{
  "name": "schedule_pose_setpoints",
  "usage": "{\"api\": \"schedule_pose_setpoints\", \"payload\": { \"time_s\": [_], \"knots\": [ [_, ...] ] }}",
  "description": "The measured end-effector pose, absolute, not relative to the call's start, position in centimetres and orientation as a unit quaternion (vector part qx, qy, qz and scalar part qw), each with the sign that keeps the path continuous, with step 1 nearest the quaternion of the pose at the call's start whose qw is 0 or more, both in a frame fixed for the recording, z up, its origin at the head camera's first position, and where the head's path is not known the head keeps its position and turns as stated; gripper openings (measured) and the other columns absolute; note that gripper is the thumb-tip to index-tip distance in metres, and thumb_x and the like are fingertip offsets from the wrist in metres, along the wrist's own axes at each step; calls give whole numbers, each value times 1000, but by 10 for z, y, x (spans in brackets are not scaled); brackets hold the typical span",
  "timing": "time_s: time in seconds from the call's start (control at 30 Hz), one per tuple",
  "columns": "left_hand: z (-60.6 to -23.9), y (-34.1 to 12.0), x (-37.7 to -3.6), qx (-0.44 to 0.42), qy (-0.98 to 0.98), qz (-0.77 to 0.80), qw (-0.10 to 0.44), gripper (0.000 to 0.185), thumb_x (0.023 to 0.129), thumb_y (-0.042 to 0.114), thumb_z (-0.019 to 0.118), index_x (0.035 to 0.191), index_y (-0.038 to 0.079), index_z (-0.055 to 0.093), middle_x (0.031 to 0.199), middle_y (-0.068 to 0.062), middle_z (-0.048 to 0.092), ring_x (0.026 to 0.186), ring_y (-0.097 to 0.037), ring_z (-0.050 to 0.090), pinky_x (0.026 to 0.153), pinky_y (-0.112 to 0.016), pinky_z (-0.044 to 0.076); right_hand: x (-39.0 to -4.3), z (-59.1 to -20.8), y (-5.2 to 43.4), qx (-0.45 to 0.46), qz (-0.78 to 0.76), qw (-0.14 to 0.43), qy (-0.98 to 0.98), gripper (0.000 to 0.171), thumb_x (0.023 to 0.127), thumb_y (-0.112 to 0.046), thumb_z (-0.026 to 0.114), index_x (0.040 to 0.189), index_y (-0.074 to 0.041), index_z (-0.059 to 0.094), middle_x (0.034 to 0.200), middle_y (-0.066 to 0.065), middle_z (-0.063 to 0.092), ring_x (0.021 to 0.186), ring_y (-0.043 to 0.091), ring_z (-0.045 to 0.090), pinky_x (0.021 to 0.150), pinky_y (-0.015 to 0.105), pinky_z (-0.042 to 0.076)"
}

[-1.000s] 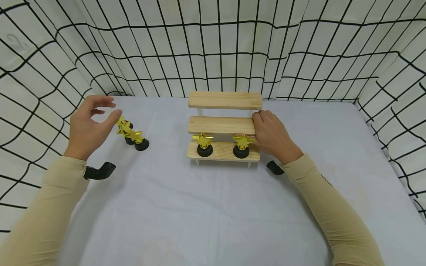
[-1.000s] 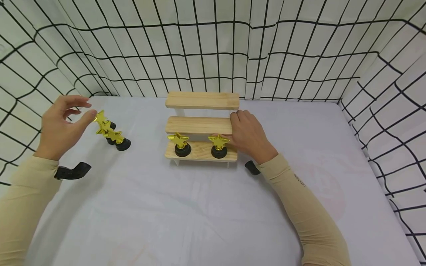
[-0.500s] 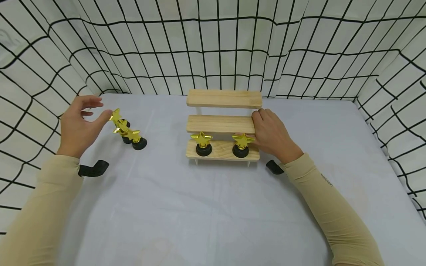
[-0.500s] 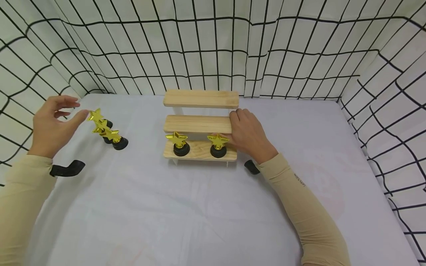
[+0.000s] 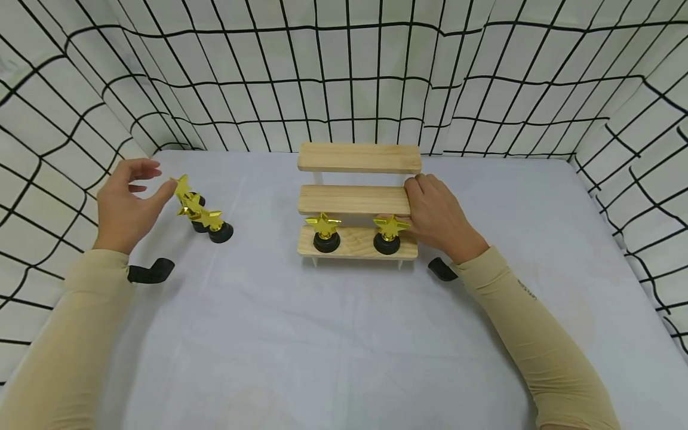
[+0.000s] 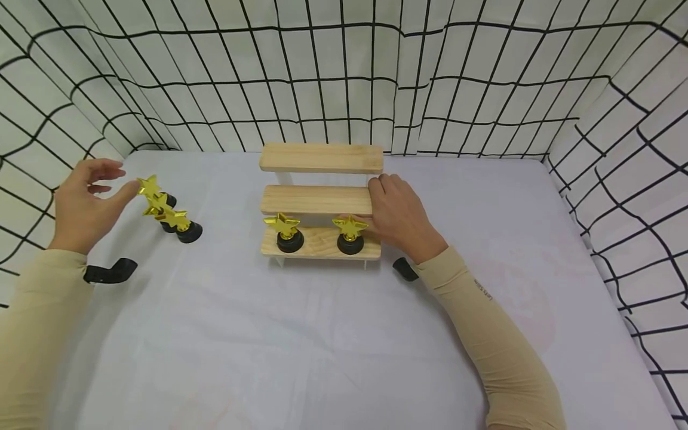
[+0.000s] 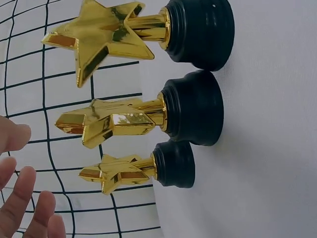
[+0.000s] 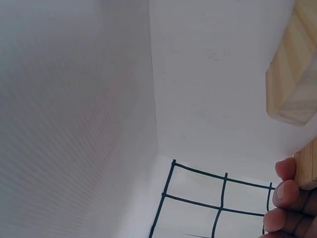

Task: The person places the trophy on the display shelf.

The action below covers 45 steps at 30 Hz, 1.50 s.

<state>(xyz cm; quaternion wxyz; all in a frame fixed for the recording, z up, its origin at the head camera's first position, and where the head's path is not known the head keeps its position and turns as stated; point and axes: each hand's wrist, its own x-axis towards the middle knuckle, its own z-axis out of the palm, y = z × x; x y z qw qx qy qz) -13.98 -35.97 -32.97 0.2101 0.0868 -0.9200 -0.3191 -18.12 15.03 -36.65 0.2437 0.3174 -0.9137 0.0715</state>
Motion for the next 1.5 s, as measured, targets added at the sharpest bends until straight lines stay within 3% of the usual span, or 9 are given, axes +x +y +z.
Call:
{"api": "schedule_pose_setpoints", "payload": {
  "time_s": [0.2,0.63,1.23,1.5],
  "knots": [
    [-337,-366,-145,89,-917,-326,210,48,97,37,68,140,18,56,108,36,48,106,16,43,91,-9,38,-181,-366,150,311,76,234,-918,100,89,-85,18,105,7,55,91,19,59,76,32,51,67,42,47],
    [-351,-373,-151,89,-928,-317,176,52,97,41,68,142,17,54,113,25,52,104,13,43,90,-10,40,-181,-367,150,302,89,224,-922,103,88,-87,17,105,6,56,91,18,59,77,32,51,67,42,47],
    [-365,-379,-157,105,-923,-331,166,52,97,39,70,141,18,53,102,32,48,100,15,46,87,-7,41,-183,-366,150,304,94,232,-919,102,88,-87,19,103,6,56,86,16,57,74,31,50,65,40,46],
    [-373,-382,-162,125,-924,-327,151,62,97,38,69,150,16,46,101,35,44,100,11,47,88,-4,42,-184,-368,151,307,87,236,-918,98,88,-85,23,105,6,56,89,17,58,75,30,51,65,41,47]
  ]
}}
